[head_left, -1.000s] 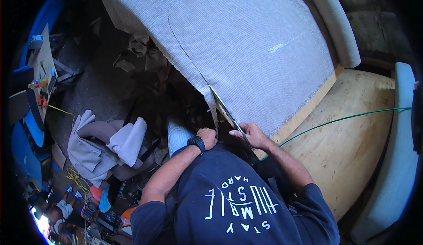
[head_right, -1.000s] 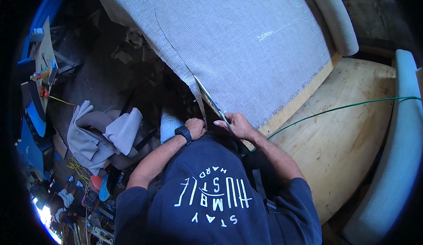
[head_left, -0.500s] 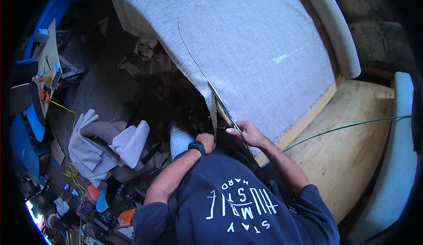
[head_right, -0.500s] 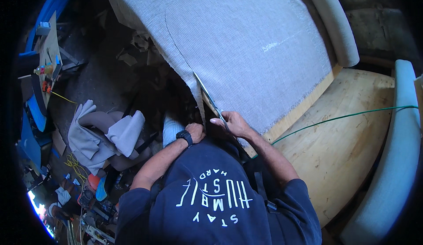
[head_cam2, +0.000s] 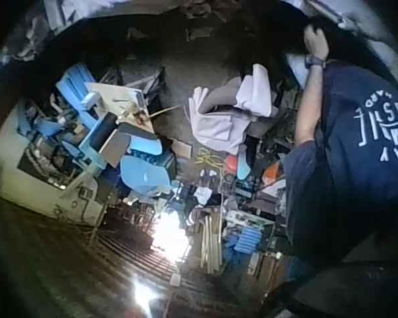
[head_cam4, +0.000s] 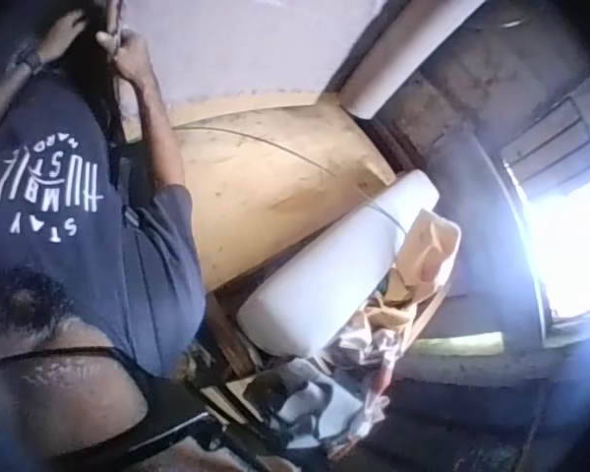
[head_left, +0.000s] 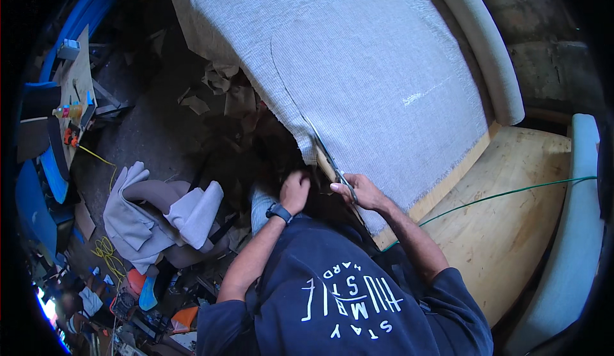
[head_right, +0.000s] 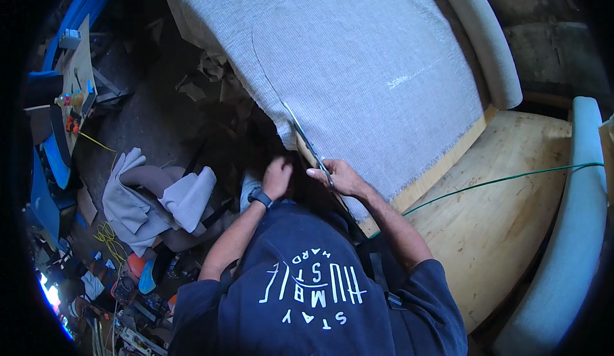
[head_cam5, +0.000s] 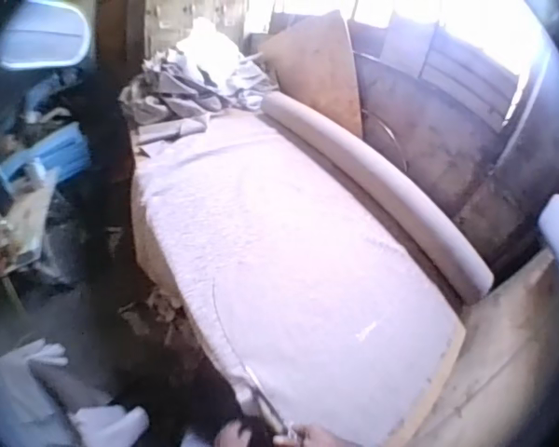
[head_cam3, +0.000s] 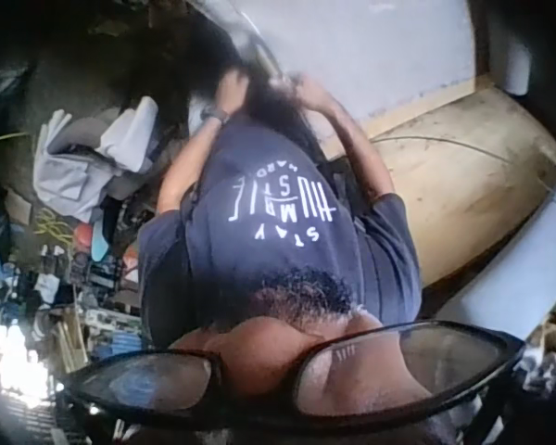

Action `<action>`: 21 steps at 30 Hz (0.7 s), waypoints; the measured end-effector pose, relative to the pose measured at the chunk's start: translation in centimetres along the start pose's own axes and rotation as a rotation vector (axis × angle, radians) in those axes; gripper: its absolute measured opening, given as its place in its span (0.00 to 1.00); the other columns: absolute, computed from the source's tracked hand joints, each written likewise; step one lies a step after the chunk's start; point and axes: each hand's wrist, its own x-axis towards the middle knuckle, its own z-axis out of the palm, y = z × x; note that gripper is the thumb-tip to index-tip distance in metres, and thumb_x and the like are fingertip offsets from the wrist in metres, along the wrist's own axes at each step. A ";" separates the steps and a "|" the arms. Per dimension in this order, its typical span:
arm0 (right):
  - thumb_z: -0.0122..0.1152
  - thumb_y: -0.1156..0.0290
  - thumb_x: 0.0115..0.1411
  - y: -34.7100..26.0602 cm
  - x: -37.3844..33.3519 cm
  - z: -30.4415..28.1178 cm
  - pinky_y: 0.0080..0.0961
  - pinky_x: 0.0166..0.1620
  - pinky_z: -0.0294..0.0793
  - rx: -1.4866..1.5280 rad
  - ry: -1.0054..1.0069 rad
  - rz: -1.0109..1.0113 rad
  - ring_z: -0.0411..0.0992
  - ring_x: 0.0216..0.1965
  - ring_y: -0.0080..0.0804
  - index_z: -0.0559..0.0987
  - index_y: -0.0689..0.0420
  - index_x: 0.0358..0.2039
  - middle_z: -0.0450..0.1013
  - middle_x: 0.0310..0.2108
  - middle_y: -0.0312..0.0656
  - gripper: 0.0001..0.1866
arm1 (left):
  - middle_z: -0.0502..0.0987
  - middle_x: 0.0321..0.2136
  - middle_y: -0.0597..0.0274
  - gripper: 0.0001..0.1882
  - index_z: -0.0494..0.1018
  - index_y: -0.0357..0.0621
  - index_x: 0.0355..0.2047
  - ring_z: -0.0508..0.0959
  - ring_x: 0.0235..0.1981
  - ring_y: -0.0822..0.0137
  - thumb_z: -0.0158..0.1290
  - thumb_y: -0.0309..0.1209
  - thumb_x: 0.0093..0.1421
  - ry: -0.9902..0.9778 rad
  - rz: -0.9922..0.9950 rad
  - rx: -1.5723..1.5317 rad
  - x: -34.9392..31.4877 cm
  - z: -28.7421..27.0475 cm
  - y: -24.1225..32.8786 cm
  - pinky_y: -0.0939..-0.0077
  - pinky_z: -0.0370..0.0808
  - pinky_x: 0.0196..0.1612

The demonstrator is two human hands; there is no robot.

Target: Cutting a specific pattern out of a large roll of upholstery fabric using scissors.

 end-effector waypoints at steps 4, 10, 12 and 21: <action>0.63 0.41 0.59 -1.6 1.0 0.2 0.24 0.21 0.64 0.047 0.007 -0.032 0.64 0.18 0.21 0.75 0.59 0.25 0.66 0.16 0.33 0.29 | 0.76 0.29 0.56 0.18 0.74 0.36 0.35 0.74 0.31 0.68 0.50 0.42 0.68 0.303 0.134 -0.410 3.3 -5.1 6.9 0.71 0.71 0.37; 0.63 0.39 0.58 -2.5 1.4 0.0 0.24 0.23 0.68 -0.103 0.056 0.005 0.69 0.19 0.22 0.76 0.59 0.25 0.68 0.16 0.34 0.30 | 0.74 0.22 0.65 0.18 0.74 0.35 0.30 0.69 0.27 0.77 0.56 0.40 0.64 0.139 -0.021 -0.376 5.2 -5.6 7.9 0.73 0.69 0.32; 0.62 0.39 0.58 -2.2 1.6 0.0 0.25 0.24 0.69 -0.137 0.062 -0.007 0.70 0.20 0.22 0.76 0.59 0.25 0.69 0.17 0.35 0.31 | 0.69 0.19 0.71 0.16 0.73 0.36 0.27 0.65 0.24 0.79 0.58 0.37 0.62 0.076 -0.078 -0.324 4.9 -5.6 7.6 0.76 0.66 0.29; 0.63 0.38 0.57 -3.9 4.3 0.2 0.27 0.23 0.68 -0.051 0.078 -0.062 0.69 0.17 0.24 0.76 0.60 0.22 0.69 0.13 0.35 0.32 | 0.73 0.18 0.60 0.19 0.72 0.34 0.24 0.68 0.22 0.74 0.59 0.40 0.60 0.062 -0.030 -0.336 4.6 -6.9 6.4 0.70 0.68 0.28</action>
